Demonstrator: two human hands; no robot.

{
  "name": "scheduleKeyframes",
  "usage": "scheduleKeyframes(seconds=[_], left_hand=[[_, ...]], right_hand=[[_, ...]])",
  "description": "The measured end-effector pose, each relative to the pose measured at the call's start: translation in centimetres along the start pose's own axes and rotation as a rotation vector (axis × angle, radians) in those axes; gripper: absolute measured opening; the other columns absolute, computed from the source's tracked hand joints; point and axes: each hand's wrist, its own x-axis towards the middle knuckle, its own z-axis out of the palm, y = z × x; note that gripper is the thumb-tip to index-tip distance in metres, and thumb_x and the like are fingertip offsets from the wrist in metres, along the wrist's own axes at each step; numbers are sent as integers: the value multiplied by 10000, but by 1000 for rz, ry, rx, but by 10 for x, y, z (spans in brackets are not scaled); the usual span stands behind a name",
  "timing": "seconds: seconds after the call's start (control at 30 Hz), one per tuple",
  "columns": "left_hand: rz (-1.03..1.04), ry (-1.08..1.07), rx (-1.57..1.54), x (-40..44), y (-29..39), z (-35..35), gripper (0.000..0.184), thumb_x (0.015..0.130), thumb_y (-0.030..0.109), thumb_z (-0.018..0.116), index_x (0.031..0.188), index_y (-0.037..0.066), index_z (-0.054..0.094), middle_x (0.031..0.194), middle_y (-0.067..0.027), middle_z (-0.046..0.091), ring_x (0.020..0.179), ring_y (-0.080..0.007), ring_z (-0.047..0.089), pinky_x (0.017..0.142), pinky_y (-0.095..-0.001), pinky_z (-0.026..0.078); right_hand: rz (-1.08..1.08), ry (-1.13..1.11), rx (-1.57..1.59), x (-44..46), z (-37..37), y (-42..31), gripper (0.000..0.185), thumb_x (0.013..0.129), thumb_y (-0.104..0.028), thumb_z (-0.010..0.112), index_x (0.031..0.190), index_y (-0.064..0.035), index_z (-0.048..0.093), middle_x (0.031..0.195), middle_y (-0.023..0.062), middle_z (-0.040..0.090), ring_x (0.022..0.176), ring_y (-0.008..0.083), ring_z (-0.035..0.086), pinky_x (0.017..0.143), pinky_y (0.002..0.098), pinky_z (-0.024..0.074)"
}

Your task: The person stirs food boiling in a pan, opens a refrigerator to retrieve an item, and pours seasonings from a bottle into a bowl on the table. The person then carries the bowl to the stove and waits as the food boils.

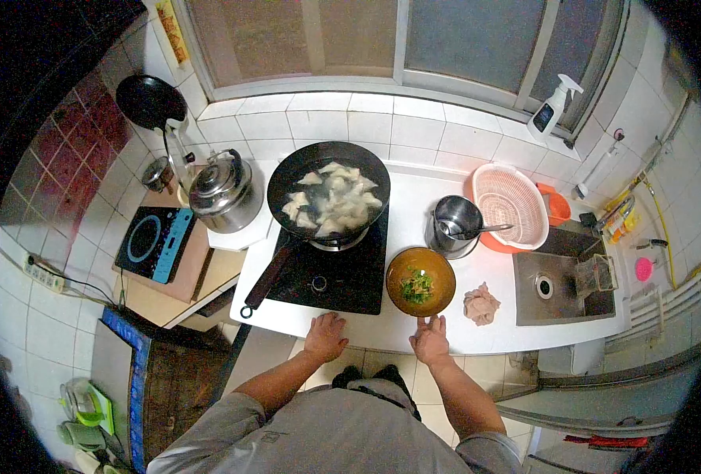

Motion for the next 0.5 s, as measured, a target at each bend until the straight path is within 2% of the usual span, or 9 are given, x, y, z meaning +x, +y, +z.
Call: scheduleKeyframes(seconds=[0.5], left_hand=[[-2, 35, -12, -1, 0, 2, 564, 768, 328, 664, 1236, 80, 469, 1340, -132, 390, 1254, -315, 349, 1028, -547, 299]], right_hand=[[24, -58, -1, 0, -3, -1, 701, 859, -361, 531, 1372, 59, 302, 1276, 237, 482, 1300, 396, 292, 1119, 491, 135]])
